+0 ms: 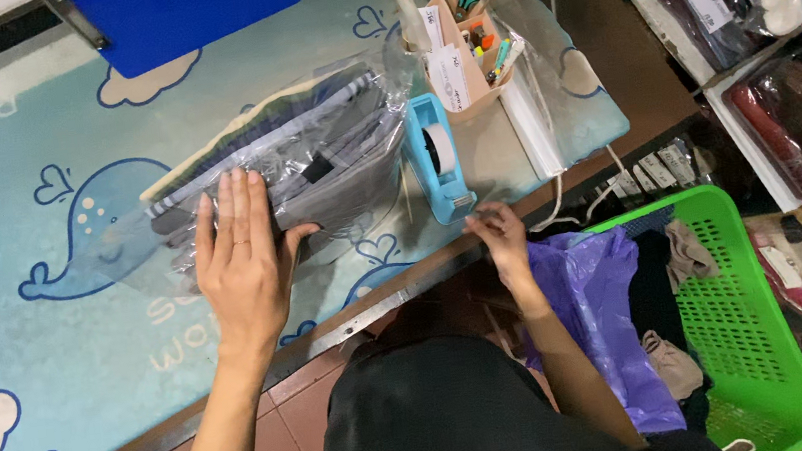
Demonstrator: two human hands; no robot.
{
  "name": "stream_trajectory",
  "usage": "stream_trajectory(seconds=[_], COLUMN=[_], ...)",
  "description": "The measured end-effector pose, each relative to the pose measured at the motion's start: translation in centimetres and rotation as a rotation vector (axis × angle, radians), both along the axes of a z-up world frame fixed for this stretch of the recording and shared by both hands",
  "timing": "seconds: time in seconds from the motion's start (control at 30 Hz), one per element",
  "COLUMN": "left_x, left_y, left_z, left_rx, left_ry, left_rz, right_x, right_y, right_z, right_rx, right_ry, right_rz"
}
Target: The person wraps a folded garment in plastic wrap, seals it with tape, and secures it with a wooden stick. They then place a label on a paper package and move it aside.
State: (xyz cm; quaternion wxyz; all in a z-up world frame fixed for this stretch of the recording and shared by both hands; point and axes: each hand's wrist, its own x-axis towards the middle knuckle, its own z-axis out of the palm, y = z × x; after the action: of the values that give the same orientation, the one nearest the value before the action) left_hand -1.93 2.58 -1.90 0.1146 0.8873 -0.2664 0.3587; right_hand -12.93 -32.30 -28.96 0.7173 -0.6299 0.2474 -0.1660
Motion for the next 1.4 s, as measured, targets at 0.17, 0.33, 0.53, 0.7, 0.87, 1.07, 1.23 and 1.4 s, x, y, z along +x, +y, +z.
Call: stream_trajectory(seconds=[0.17,0.33,0.53,0.7,0.87,1.07,1.23,1.4], left_x=[0.0,-0.1,0.2,0.3,0.4,0.6,0.8,0.9], left_y=[-0.1,-0.4,-0.7,-0.7,-0.6,-0.5,-0.7,-0.9], left_z=[-0.1,-0.1,-1.1,-1.1,-1.7,-1.6,-2.1,-2.6], left_rx=[-0.005,-0.026,-0.031,-0.047,-0.052,-0.064,-0.058,-0.057], left_ry=[-0.012,-0.008,-0.038,-0.063,-0.068,-0.068,-0.075,-0.119], left_rz=[-0.001,0.015,0.025,0.016,-0.002,-0.024,-0.032,-0.011], right_x=[0.9,0.9,1.6,3.2,4.3,8.8,10.0,6.8], right_y=[0.1,2.0,2.6,2.0,2.1,0.8,-1.2,4.4], right_z=[0.3,6.5,11.5,12.5,15.0,16.0,10.7,21.5], right_rx=[-0.304,-0.873,-1.059,-1.07,-1.094,-1.073,-1.255,-1.061], right_ry=[0.114,0.499,0.767,0.928,1.022,1.272,1.521,1.278], right_rz=[-0.006,-0.053,0.049,0.11,0.172,0.383,0.585,0.547])
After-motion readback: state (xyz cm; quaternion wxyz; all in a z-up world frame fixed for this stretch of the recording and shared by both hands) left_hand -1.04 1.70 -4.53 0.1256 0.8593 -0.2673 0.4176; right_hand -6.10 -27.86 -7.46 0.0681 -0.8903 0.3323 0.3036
